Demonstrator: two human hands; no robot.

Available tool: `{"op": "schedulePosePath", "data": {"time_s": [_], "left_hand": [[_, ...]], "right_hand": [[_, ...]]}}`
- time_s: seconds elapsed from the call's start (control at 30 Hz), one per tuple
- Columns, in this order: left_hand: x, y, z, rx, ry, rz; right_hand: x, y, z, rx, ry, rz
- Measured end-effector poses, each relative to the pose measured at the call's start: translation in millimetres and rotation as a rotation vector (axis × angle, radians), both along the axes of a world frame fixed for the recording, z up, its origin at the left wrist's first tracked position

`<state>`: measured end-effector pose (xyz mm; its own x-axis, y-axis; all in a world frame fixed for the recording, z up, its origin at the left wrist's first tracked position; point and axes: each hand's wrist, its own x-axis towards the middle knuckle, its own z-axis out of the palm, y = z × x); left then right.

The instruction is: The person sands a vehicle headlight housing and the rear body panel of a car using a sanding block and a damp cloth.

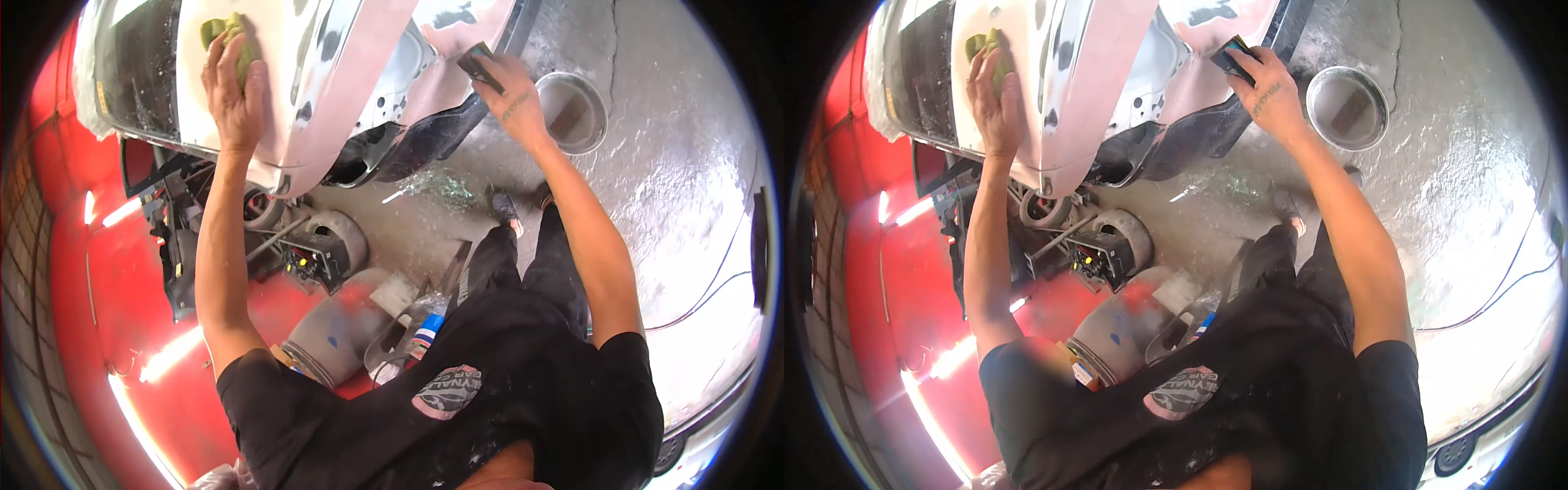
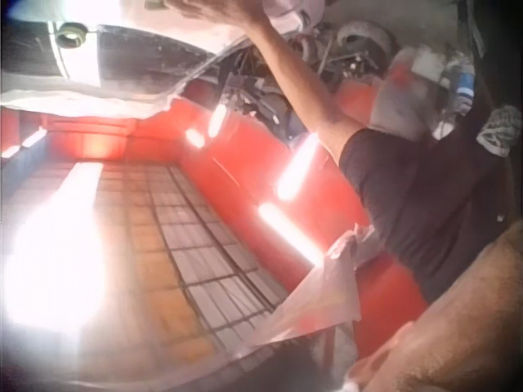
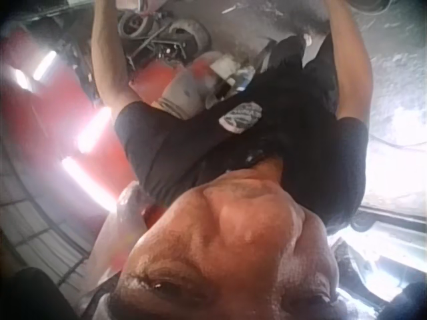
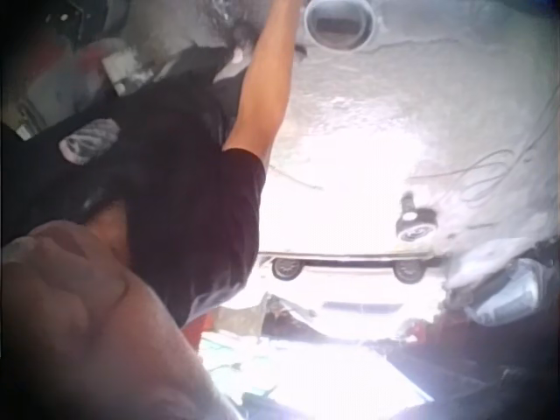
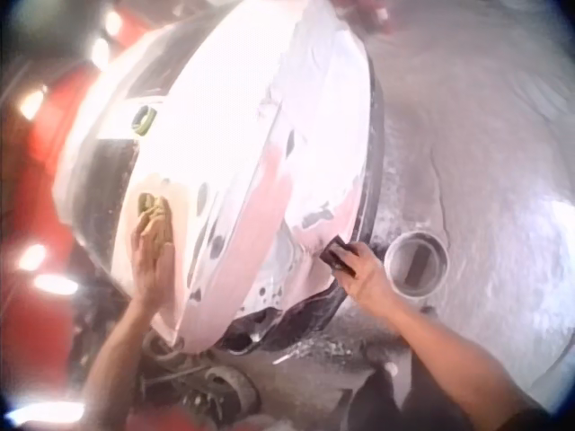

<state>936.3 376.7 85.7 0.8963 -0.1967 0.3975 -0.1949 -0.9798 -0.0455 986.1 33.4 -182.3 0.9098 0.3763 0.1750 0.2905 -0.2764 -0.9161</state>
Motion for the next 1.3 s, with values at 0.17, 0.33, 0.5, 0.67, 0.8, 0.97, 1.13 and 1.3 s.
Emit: {"op": "schedulePosePath", "data": {"time_s": [0.17, 0.33, 0.5, 0.67, 0.8, 0.97, 1.13, 1.3], "left_hand": [[1.9, 1.9, -1.9, -0.076, -0.024, -0.042], [2.4, 2.9, -3.6, -0.096, -0.05, -0.079], [4.9, 8.1, -5.2, -0.066, -0.073, -0.091], [3.1, 11.3, -4.5, -0.029, -0.067, -0.081], [0.7, 8.3, -2.8, -0.071, -0.057, -0.089], [2.0, 1.2, -5.7, -0.119, -0.057, -0.072], [4.2, 10.2, -5.1, -0.097, -0.086, -0.119], [4.4, 5.4, -2.5, -0.092, -0.054, -0.12]], "right_hand": [[-27.5, 8.7, 10.9, -0.172, -0.115, 0.02], [-11.1, 26.3, 31.6, -0.563, -0.213, 0.131], [-24.6, 28.1, 22.6, -0.659, -0.352, 0.1], [-60.2, 17.5, 5.7, -0.487, -0.148, 0.021], [-67.2, 28.3, 1.6, -0.243, -0.167, -0.239], [-61.5, 47.2, 3.4, -0.16, -0.306, -0.256], [-82.3, 54.2, 3.9, -0.152, -0.286, -0.283], [-69.8, 56.6, 1.2, -0.118, -0.294, -0.371]]}}
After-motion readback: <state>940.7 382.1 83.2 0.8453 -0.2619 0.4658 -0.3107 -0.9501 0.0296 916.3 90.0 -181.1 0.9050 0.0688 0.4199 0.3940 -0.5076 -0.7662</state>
